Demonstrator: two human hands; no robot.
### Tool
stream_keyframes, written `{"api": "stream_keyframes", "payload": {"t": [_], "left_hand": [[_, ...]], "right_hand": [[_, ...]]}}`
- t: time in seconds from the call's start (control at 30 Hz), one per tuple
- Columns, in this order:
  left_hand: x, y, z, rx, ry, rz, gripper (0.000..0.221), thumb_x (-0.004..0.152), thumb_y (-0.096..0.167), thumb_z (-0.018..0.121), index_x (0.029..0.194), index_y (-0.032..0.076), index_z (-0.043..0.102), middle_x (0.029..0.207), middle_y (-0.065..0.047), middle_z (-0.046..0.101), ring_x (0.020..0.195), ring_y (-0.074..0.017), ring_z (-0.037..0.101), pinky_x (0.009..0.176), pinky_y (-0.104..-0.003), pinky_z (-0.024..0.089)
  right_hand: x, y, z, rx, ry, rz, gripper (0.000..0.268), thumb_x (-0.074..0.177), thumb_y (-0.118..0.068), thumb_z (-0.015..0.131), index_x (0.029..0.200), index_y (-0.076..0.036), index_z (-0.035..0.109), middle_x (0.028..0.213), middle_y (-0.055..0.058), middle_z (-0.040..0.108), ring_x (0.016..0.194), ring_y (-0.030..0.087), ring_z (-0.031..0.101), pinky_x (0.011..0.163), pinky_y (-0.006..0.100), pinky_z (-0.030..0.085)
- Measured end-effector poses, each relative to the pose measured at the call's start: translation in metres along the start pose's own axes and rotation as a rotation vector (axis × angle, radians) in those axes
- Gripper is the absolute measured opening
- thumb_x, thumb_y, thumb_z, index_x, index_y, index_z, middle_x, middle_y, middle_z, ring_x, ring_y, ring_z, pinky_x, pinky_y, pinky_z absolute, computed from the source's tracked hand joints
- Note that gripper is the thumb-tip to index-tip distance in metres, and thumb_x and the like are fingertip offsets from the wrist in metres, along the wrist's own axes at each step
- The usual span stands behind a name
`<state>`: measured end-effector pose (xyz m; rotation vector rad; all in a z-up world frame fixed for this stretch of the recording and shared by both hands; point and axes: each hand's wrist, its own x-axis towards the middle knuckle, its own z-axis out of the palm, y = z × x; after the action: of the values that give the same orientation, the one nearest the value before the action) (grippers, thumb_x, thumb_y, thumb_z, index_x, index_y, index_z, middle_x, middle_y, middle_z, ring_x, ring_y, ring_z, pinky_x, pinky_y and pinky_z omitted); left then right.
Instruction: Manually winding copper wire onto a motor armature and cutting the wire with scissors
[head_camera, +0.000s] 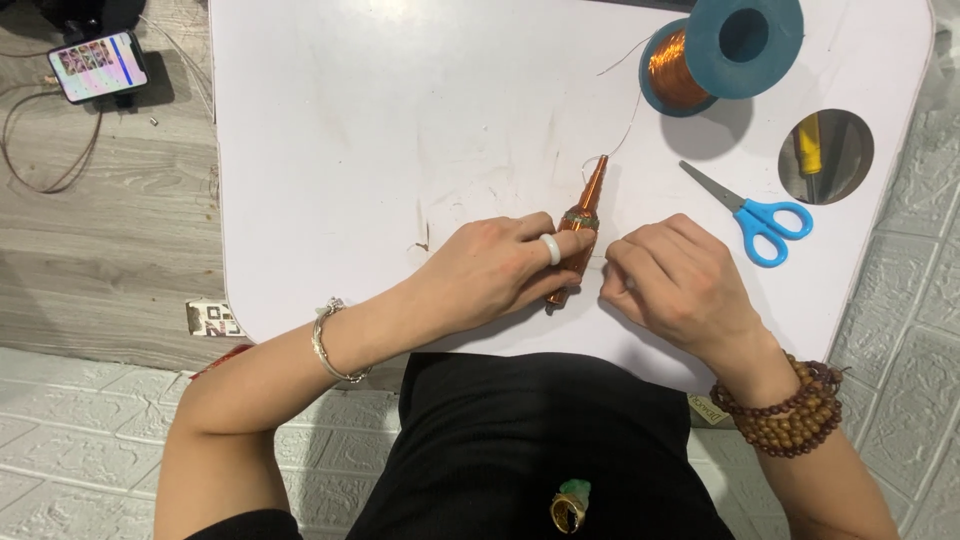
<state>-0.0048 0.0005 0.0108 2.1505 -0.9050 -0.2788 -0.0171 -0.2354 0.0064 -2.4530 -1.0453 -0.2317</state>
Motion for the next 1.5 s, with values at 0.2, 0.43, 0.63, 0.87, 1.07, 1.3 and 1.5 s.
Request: {"api": "stream_keyframes", "payload": {"t": [0.2,0.43,0.63,0.87,1.07,1.3,1.5], "left_hand": [[-0.004,-0.003,0.007,0.127,0.077,0.037,0.027,0.100,0.032,0.061,0.121,0.014,0.068,0.088,-0.008,0.066,0.064,-0.0219,0.069,0.064,-0.032,0.057],[-0.004,-0.010,0.019,0.187,0.159,0.043,0.025,0.098,0.032,0.064,0.119,0.020,0.071,0.095,-0.003,0.064,0.067,-0.0196,0.069,0.066,-0.030,0.054],[0.002,-0.006,0.019,0.118,0.169,0.044,0.019,0.095,0.024,0.066,0.108,0.012,0.072,0.097,-0.005,0.065,0.067,-0.0197,0.070,0.064,-0.029,0.052],[0.007,-0.018,0.035,0.192,0.176,0.151,0.012,0.094,0.020,0.060,0.100,0.010,0.062,0.096,-0.003,0.060,0.067,-0.0198,0.069,0.067,-0.029,0.050],[0.007,-0.029,0.046,0.299,0.185,0.227,0.014,0.094,0.019,0.056,0.100,0.006,0.057,0.097,-0.007,0.055,0.067,-0.0212,0.067,0.072,-0.029,0.048],[0.007,-0.025,0.042,0.307,0.193,0.222,0.013,0.094,0.017,0.055,0.100,0.007,0.054,0.093,-0.005,0.053,0.068,-0.0197,0.066,0.073,-0.028,0.048],[0.007,-0.025,0.040,0.262,0.163,0.190,0.013,0.095,0.019,0.053,0.101,0.008,0.055,0.093,-0.004,0.055,0.072,-0.0196,0.067,0.074,-0.028,0.050]], "right_hand": [[0.003,-0.006,-0.006,0.130,0.004,0.099,0.009,0.088,-0.006,0.071,0.096,0.000,0.070,0.073,0.009,0.062,0.067,0.025,0.065,0.061,0.033,0.054],[0.003,-0.010,-0.003,0.179,0.012,0.124,0.013,0.088,-0.008,0.075,0.097,0.001,0.070,0.075,0.008,0.064,0.068,0.023,0.067,0.061,0.030,0.056],[0.004,-0.012,0.000,0.121,0.016,0.092,0.006,0.092,-0.007,0.068,0.095,-0.002,0.067,0.072,0.006,0.059,0.065,0.022,0.064,0.058,0.030,0.055],[0.003,-0.015,0.009,0.112,0.029,0.110,0.006,0.094,-0.007,0.066,0.092,-0.002,0.065,0.069,0.005,0.055,0.060,0.020,0.060,0.054,0.029,0.053],[0.000,-0.018,0.012,0.107,0.077,0.159,0.003,0.090,0.000,0.067,0.090,-0.001,0.064,0.065,0.004,0.052,0.057,0.020,0.059,0.051,0.029,0.051],[-0.016,-0.009,0.008,0.061,0.125,0.181,0.005,0.089,0.002,0.068,0.090,-0.001,0.064,0.064,0.003,0.053,0.056,0.020,0.061,0.052,0.029,0.052],[-0.030,-0.002,-0.001,0.045,0.173,0.261,0.010,0.085,0.006,0.069,0.087,-0.002,0.064,0.061,0.002,0.053,0.055,0.021,0.059,0.056,0.030,0.052]]}}
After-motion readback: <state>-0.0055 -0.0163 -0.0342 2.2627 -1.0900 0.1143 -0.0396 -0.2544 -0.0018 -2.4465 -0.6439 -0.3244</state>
